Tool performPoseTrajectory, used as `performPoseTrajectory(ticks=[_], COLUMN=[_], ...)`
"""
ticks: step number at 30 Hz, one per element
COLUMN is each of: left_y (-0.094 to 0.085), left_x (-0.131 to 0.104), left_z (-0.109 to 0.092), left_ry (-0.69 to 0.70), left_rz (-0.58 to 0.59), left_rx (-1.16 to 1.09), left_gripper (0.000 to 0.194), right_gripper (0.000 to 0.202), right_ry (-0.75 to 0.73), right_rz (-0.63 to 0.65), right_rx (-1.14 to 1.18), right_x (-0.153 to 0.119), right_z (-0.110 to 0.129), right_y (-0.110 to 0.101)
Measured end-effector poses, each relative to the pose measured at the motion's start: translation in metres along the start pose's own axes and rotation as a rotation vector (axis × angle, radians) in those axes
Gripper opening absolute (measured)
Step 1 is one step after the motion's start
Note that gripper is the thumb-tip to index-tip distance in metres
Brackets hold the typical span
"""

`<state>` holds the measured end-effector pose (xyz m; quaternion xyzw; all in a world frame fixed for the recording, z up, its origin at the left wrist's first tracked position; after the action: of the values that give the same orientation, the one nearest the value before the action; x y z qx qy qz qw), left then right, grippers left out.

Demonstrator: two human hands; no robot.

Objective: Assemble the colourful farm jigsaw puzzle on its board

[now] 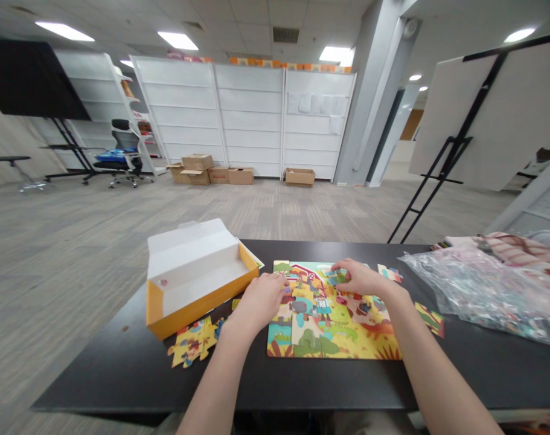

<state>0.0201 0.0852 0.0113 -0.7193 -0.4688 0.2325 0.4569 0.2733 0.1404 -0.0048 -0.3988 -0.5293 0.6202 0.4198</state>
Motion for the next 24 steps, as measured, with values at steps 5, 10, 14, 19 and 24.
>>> performPoseTrajectory(ticks=[5, 10, 14, 19, 24], left_y=[-0.009, -0.011, -0.007, 0.006, 0.015], left_x=[-0.003, -0.010, -0.021, -0.034, -0.040], left_z=[0.009, 0.000, -0.014, -0.019, -0.021], left_ry=[-0.044, -0.054, 0.009, 0.092, 0.124], left_rz=[-0.032, 0.018, 0.096, 0.160, 0.190], left_rx=[0.006, -0.089, -0.180, -0.235, -0.184], left_gripper=[0.033, 0.019, 0.015, 0.040, 0.050], right_gripper=[0.032, 0.023, 0.027, 0.025, 0.021], right_ry=[-0.152, -0.380, -0.375, -0.297, -0.315], right_rz=[-0.156, -0.128, -0.105, -0.118, -0.173], right_rx=[0.071, 0.131, 0.100, 0.025, 0.056], right_x=[0.000, -0.001, 0.004, 0.009, 0.005], right_z=[0.038, 0.079, 0.074, 0.065, 0.074], right_y=[-0.012, -0.005, 0.005, 0.008, -0.001])
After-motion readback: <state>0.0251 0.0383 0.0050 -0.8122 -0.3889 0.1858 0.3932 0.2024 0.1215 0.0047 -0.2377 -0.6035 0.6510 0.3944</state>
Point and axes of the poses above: each hand's wrist, its own x-axis towards the middle knuckle, its own y-axis out of the palm, z = x × y, the point moved 6 cm from there along x, towards the middle knuckle, and after that the axes turned 12 degrees about -x, right-handed, at the moved point
